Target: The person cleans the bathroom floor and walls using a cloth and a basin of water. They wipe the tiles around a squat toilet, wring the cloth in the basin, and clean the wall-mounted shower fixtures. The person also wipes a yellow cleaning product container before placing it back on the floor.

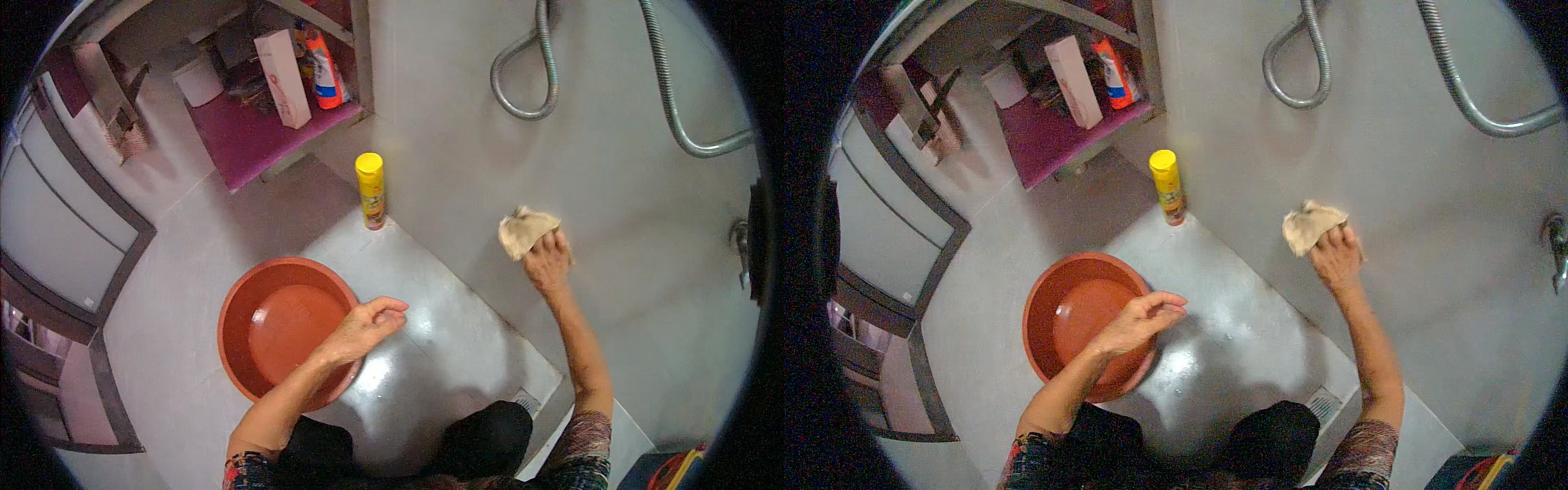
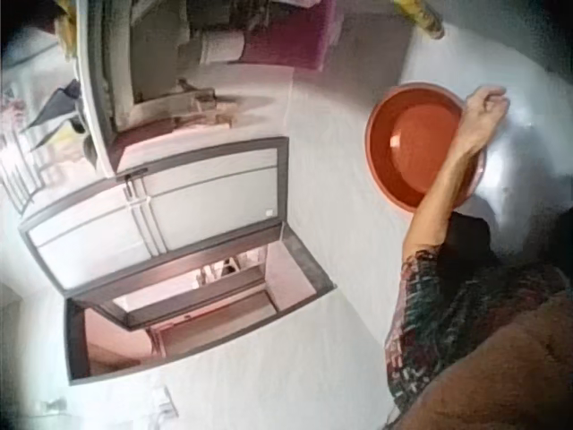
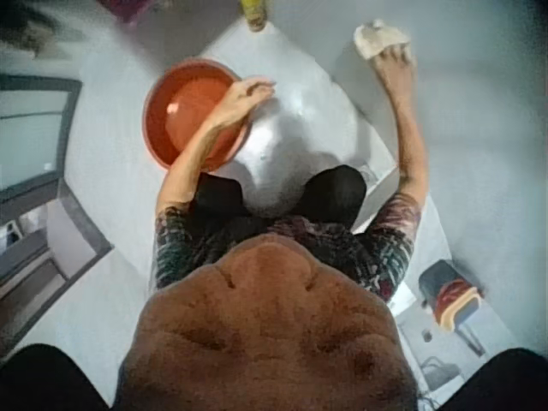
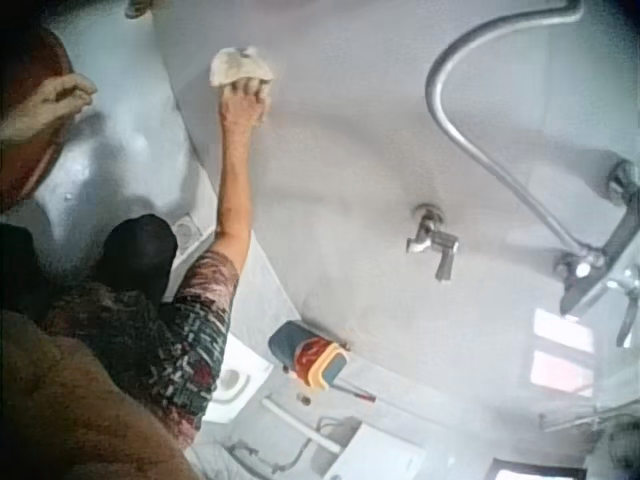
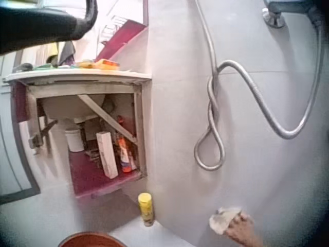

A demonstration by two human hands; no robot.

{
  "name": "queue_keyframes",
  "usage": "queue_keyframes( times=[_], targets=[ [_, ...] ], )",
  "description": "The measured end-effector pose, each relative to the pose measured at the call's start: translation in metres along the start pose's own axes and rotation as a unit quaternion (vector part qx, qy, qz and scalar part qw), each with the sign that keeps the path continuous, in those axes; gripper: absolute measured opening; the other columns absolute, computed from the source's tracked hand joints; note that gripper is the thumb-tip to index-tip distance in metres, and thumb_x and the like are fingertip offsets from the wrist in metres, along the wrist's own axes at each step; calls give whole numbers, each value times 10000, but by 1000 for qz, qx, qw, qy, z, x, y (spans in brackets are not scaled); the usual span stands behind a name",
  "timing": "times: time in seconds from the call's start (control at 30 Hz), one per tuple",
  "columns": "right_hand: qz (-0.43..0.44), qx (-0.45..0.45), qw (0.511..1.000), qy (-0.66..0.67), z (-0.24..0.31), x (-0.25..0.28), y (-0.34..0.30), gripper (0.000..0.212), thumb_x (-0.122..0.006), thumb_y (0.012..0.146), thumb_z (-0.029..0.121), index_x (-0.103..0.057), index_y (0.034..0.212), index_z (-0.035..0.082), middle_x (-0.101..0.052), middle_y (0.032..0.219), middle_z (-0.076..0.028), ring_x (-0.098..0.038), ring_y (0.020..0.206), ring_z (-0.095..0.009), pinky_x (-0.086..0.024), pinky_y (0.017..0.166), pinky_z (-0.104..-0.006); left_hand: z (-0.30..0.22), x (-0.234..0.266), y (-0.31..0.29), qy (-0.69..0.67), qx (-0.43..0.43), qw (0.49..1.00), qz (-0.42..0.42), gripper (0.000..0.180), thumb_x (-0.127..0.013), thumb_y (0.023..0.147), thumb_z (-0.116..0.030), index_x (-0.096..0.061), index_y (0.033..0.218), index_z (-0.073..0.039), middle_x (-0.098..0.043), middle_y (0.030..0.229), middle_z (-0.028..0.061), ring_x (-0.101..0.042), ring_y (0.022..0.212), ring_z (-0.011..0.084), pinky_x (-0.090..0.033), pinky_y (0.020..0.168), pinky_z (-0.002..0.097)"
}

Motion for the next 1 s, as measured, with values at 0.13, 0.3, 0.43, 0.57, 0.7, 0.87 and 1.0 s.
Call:
queue_keyframes(
  times=[0.13,0.3,0.43,0.57,0.7,0.87,1.0],
  targets=[
    [-83,-31,994,-69,7,5,72,301,-531,770,193,-616,1051,127,-534,1107,-66,-420,1103,-237,-291,978,-397,26,-1,3,-35,5,999,22,311,-551,899,-146,-517,1183,-25,-576,1100,75,-523,1054,134,-412,928,266],
    [-122,-81,988,-39,22,-6,192,340,-483,803,191,-589,1106,82,-525,1174,-69,-392,1185,-245,-226,1055,-398,17,14,7,-41,21,999,14,318,-556,901,-167,-517,1180,-20,-575,1109,85,-529,1052,146,-413,930,274],
    [-63,-11,991,-114,54,-28,262,417,-461,813,225,-525,1197,78,-503,1212,-64,-370,1228,-256,-186,1083,-406,20,33,3,-21,44,998,-36,327,-560,901,-190,-522,1169,-7,-589,1105,91,-537,1051,149,-410,937,281],
    [-27,38,987,-154,90,-65,285,466,-439,829,267,-482,1250,72,-454,1278,-64,-326,1272,-261,-137,1110,-423,34,44,-1,-28,6,997,-73,355,-563,899,-247,-537,1159,-7,-596,890,31,-530,840,98,-437,788,248],
    [-53,85,988,-118,116,-80,258,445,-490,797,233,-510,1211,70,-485,1222,-54,-340,1255,-231,-144,1115,-405,44,56,3,-18,26,997,-73,321,-559,905,-189,-522,1166,-6,-585,1090,60,-540,1026,133,-420,908,270],
    [116,198,966,-119,142,-133,175,458,-481,819,243,-483,1250,90,-423,1310,-21,-297,1287,-236,-99,1121,-429,39,69,19,-19,5,991,-132,331,-587,882,-189,-528,1164,-25,-577,1093,54,-540,1000,128,-422,893,267],
    [178,284,932,-140,128,-107,93,450,-492,825,228,-489,1261,121,-418,1319,-16,-307,1283,-231,-105,1119,-429,51,96,46,5,-21,971,-240,438,-637,833,-182,-481,1210,-21,-547,1104,86,-529,975,156,-440,851,283]
  ],
)
Point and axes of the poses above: each hand's wrist, its own y-axis towards the middle knuckle, its own x-axis out of the back of the hand, z = x × y, the point moved 2 cm from there along y, towards the middle knuckle
